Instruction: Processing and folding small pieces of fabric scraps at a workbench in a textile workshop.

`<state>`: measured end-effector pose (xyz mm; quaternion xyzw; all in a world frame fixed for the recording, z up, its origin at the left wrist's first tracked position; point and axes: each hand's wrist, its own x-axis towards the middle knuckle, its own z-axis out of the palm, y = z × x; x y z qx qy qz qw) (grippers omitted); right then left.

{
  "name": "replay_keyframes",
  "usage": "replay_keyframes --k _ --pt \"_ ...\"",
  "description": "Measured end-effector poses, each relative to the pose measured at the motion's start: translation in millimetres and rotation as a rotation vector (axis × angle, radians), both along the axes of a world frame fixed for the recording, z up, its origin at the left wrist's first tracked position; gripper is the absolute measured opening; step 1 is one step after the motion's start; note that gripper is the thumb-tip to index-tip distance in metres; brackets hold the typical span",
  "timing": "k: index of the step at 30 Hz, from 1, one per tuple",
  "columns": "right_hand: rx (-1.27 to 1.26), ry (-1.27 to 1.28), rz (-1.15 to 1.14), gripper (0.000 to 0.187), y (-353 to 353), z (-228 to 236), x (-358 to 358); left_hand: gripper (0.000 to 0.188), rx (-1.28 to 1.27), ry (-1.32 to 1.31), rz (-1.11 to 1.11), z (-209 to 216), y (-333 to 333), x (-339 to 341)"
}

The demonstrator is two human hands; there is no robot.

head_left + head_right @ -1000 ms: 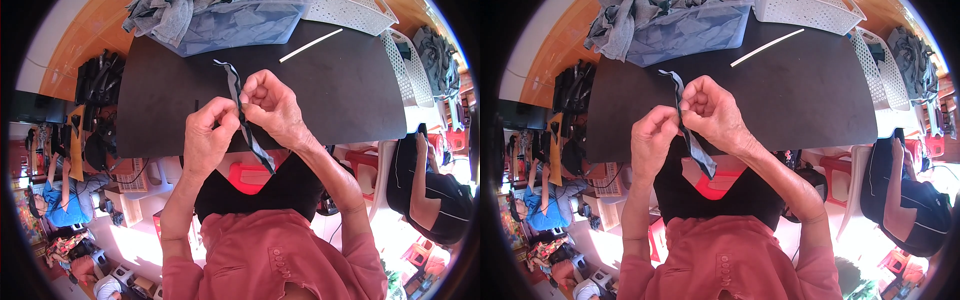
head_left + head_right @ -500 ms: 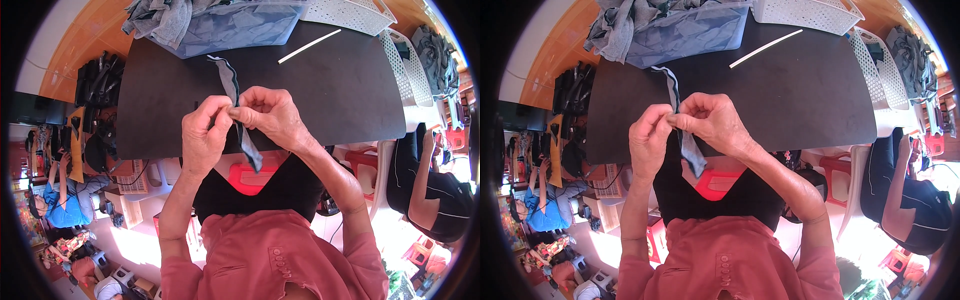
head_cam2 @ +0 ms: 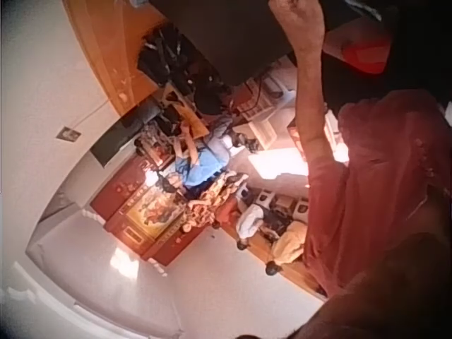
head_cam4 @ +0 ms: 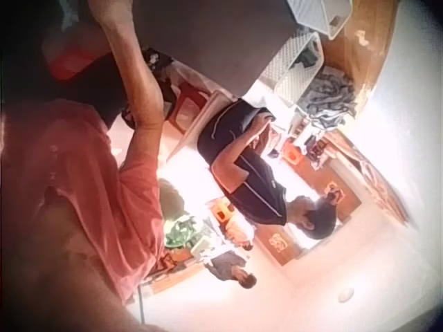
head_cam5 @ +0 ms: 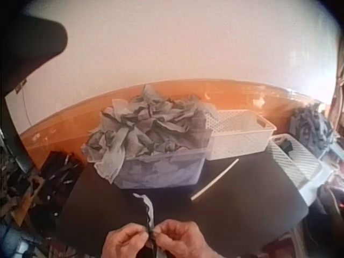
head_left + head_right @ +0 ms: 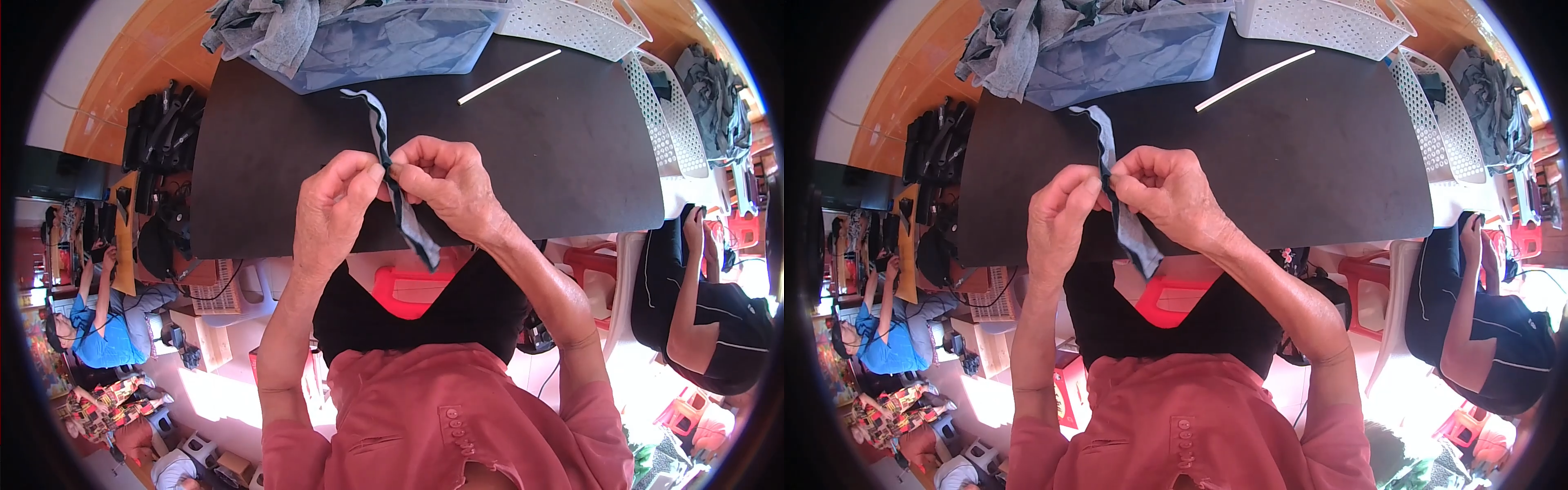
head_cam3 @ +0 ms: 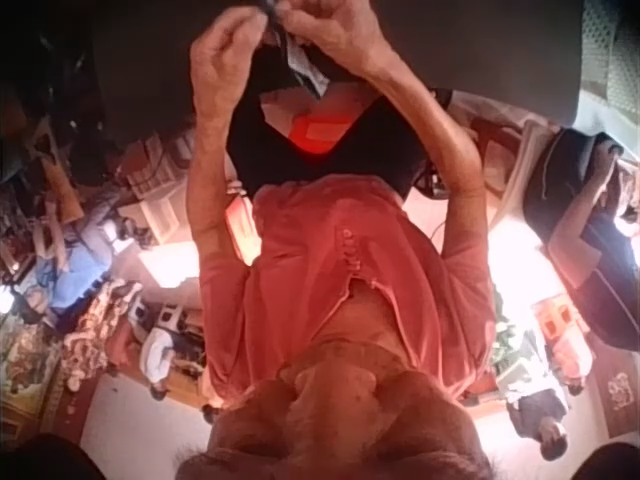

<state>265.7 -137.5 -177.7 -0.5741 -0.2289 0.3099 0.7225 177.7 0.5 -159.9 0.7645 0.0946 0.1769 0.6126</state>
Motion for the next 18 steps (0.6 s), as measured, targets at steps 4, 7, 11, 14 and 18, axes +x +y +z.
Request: replay_keyframes --k 4,7,11,14,18 --pt "-0.033 -0.05 -0.022 0.01 1.8 0.0 -2.9 0.009 -0.052 0.088 -0.07 0.3 5.1 -1.1" --pt "-0.009 -0.042 0.001 0.008 1.6 -0.2 -3.7 0.01 -0.071 0.114 -0.112 1.3 10.4 -0.5" --pt "0.009 -0.001 0.091 0.008 -0.1 -4.0 0.1 0.009 -0.249 0.133 -0.15 -11.0 20.0 2.4" --pt "-0.037 0.021 0.089 0.012 0.5 1.4 3.6 0.008 -0.058 0.037 -0.061 -10.7 12.3 2.9" --pt "-0.04 0.022 0.095 0.017 1.6 4.0 3.0 0.007 0.023 0.065 -0.045 -6.9 9.6 -1.1"
